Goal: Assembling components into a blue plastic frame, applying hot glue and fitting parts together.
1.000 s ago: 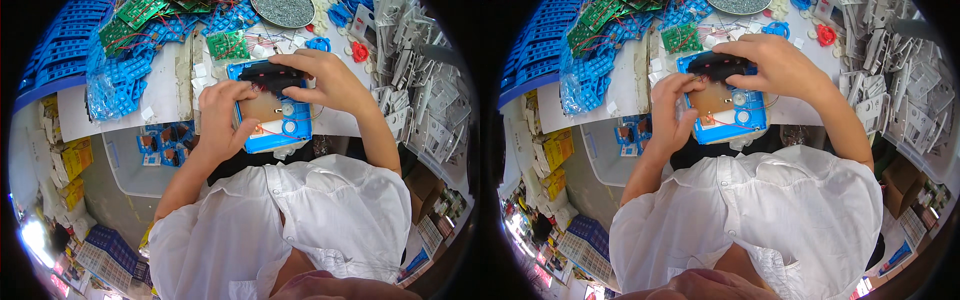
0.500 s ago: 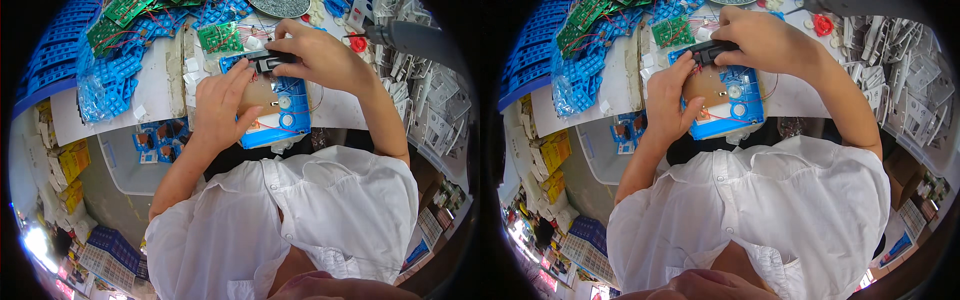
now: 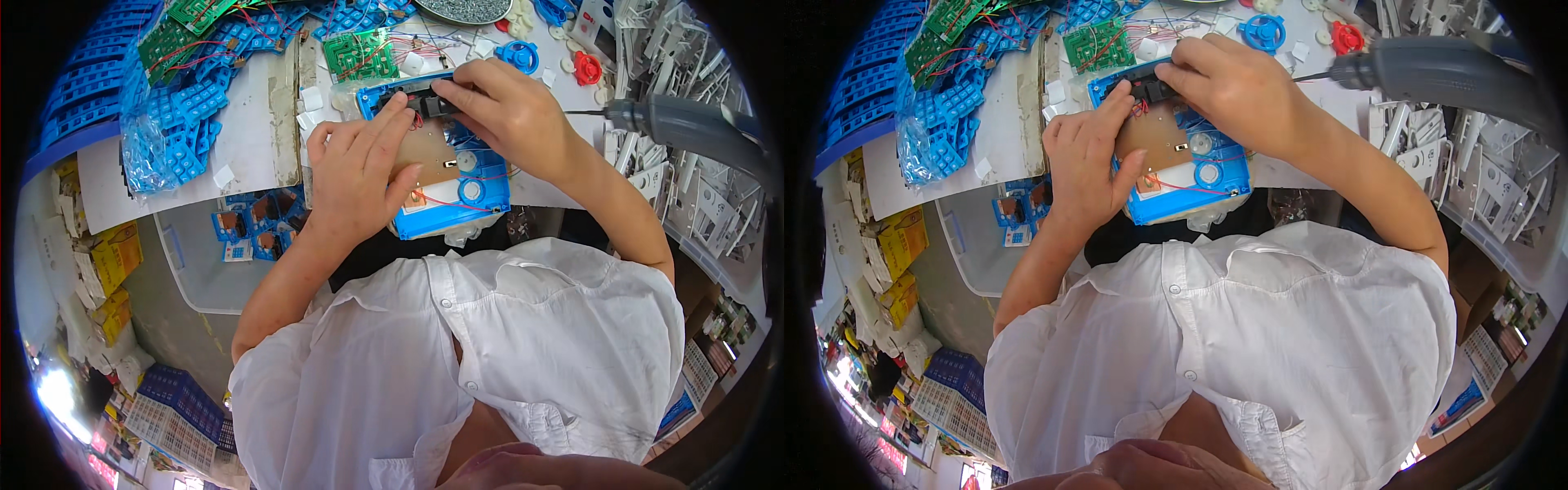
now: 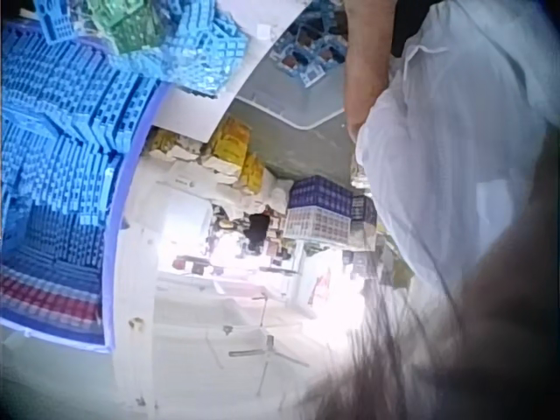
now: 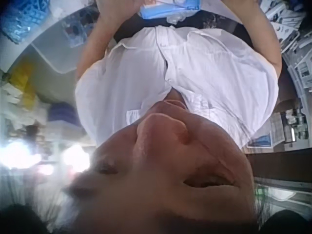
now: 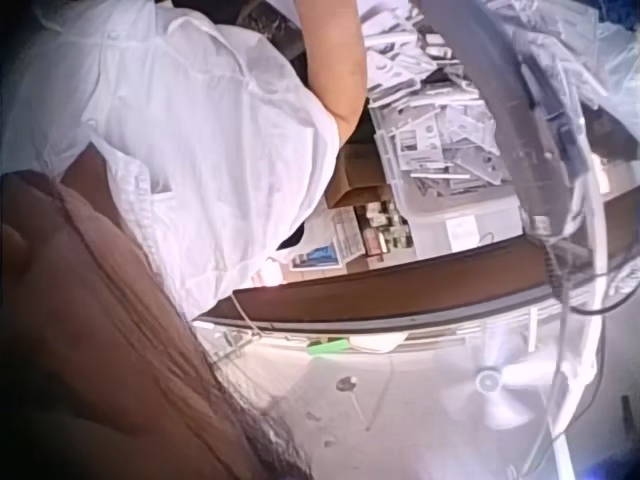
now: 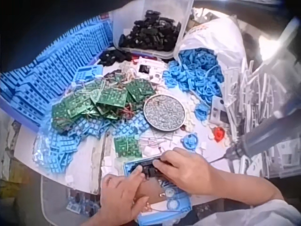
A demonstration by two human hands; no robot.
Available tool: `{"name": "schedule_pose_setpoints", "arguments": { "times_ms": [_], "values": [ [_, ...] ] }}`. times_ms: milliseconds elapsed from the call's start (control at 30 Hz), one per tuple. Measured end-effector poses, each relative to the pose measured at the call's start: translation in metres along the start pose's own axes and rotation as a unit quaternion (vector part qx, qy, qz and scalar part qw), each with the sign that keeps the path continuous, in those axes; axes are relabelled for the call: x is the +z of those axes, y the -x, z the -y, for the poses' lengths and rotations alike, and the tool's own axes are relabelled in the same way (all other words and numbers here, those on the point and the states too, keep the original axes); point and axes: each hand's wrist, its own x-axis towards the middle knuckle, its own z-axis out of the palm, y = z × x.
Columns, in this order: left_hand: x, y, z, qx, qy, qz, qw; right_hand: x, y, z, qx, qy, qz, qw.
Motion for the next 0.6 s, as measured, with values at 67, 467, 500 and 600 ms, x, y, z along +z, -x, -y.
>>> {"name": "schedule_pose_setpoints", "arguments": {
  "times_ms": [67, 467, 500, 600],
  "values": [
    [-0.005, -0.002, -0.002, -0.012, -0.003, 0.022, 1.0, 0.0, -0.004, -0.013, 0.028, -0.078, 0.044, 0.996],
    [-0.032, -0.013, -0.003, -0.025, 0.051, 0.05, 0.997, -0.082, 0.021, -0.006, 0.071, -0.12, -0.151, 0.979],
    [-0.032, -0.018, -0.001, -0.026, 0.065, 0.012, 0.997, -0.104, 0.039, -0.003, 0.084, -0.061, -0.257, 0.961],
    [-0.034, -0.019, 0.005, -0.069, 0.078, -0.069, 0.992, -0.155, 0.094, -0.027, 0.08, 0.018, -0.416, 0.906]
  ]
}}
